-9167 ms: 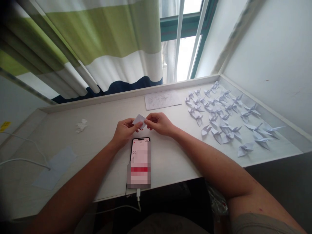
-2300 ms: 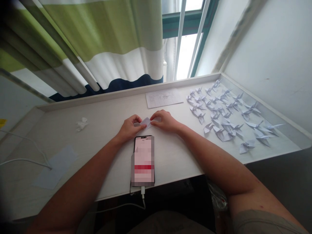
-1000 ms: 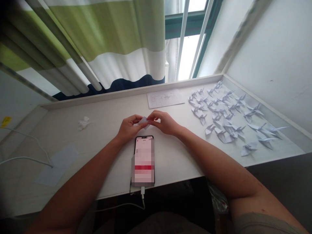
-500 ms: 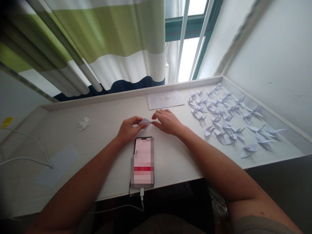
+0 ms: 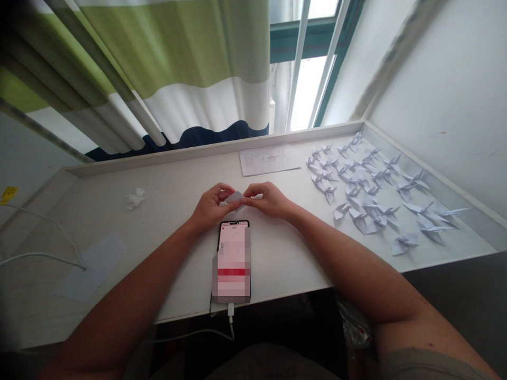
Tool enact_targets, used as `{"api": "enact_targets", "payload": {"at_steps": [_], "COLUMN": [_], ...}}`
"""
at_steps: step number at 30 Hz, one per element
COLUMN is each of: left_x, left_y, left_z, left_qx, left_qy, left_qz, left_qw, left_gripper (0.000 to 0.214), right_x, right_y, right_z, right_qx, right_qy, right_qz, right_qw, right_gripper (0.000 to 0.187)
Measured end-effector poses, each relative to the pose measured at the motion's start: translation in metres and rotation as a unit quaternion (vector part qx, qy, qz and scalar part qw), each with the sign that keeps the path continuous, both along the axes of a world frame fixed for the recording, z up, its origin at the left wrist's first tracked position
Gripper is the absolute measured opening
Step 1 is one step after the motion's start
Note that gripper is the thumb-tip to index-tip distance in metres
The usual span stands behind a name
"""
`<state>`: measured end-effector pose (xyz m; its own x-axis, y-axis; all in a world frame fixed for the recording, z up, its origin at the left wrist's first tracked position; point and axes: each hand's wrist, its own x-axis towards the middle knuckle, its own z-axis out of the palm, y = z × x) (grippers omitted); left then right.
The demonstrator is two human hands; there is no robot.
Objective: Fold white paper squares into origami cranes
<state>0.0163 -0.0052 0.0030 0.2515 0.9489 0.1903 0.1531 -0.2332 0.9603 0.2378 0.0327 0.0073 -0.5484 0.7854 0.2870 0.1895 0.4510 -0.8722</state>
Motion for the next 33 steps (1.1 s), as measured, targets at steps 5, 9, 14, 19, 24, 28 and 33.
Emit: {"api": "enact_targets", "payload": {"at_steps": [5, 9, 14, 19, 24, 28, 33], "left_x": [-0.0027, -0.0042, -0.0023, -0.0028, -0.0039, -0.0030, -0.0036], "left_y": [0.0032, 0.0048, 0.0045, 0.0063, 0.0054, 0.0028, 0.0017], "left_z": [-0.0046, -0.0079, -0.0062, -0.0028, -0.0021, -0.0021, 0.0007], "left_qx": [-0.016, -0.064, -0.082, -0.075, -0.076, -0.072, -0.048], "left_qy": [-0.008, -0.027, -0.037, -0.025, -0.024, 0.003, 0.080], "left_qz": [0.003, -0.031, -0.043, -0.050, -0.016, -0.032, -0.068], "left_qw": [1.000, 0.997, 0.995, 0.996, 0.997, 0.997, 0.993], "left_gripper": [0.044, 0.043, 0.034, 0.031, 0.037, 0.039, 0.041], "right_x": [-0.0013, -0.0029, -0.0016, 0.0004, -0.0002, -0.0028, -0.0021], "right_y": [0.0002, 0.0014, 0.0026, 0.0047, 0.0077, 0.0052, 0.0031], "right_z": [0.0027, 0.0002, -0.0037, -0.0038, -0.0060, -0.0066, -0.0047], "right_qx": [-0.055, -0.120, -0.164, -0.150, -0.127, -0.131, -0.089], "right_qy": [0.032, 0.080, 0.101, 0.101, 0.136, 0.143, 0.103], "right_qz": [-0.003, -0.021, -0.012, 0.004, -0.017, -0.006, -0.015], "right_qw": [0.998, 0.989, 0.981, 0.983, 0.982, 0.981, 0.991], "right_gripper": [0.036, 0.043, 0.039, 0.043, 0.044, 0.041, 0.038]}}
